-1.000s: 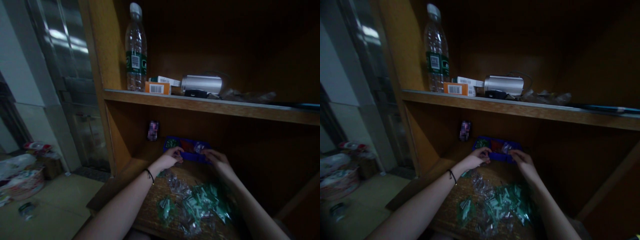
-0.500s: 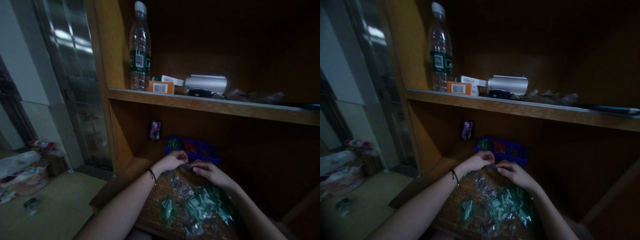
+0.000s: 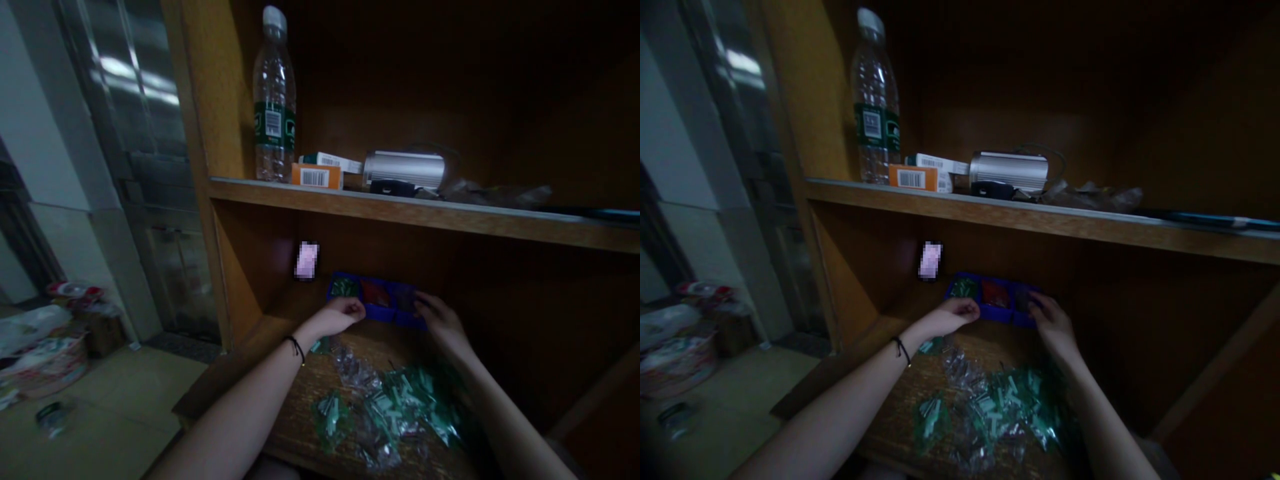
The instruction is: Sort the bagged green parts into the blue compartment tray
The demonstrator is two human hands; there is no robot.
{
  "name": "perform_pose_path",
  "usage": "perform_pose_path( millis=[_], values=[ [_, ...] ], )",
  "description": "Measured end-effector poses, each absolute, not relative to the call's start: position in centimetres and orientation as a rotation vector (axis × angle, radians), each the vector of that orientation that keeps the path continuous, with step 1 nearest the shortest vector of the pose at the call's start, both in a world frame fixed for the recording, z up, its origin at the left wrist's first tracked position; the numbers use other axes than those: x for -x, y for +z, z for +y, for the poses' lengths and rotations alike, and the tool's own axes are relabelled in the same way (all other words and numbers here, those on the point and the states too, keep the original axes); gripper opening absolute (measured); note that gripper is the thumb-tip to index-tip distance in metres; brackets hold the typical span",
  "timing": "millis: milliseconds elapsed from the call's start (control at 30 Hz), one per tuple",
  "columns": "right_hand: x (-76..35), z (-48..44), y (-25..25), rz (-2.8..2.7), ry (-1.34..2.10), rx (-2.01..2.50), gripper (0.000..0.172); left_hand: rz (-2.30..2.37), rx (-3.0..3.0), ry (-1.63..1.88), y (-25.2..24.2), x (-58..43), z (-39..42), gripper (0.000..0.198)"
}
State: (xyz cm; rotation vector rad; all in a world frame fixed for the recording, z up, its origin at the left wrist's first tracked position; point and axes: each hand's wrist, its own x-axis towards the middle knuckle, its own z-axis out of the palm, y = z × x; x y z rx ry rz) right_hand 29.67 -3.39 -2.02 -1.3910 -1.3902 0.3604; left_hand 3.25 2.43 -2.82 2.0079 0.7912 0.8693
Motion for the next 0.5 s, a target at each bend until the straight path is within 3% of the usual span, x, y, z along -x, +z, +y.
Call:
perform_pose_path(
  millis=[167, 333, 500],
  values=[
    [-30.2, -3.0, -2.7, -1.481, 0.362, 1.448, 0.041, 0.812, -2.076, 0.818, -2.9, -2.4, 3.2, 0.014],
    [-28.1, -4.5, -2.2, -1.848, 0.646, 1.44, 0.039, 0.889, -2.152, 0.691, -2.0, -0.9, 4.1, 0.027],
    [-26.8, -5.9, -1.5, -2.079, 0.997, 1.293, 0.04, 1.035, -2.235, 0.553, -1.4, 0.4, 4.4, 0.025]
  ],
)
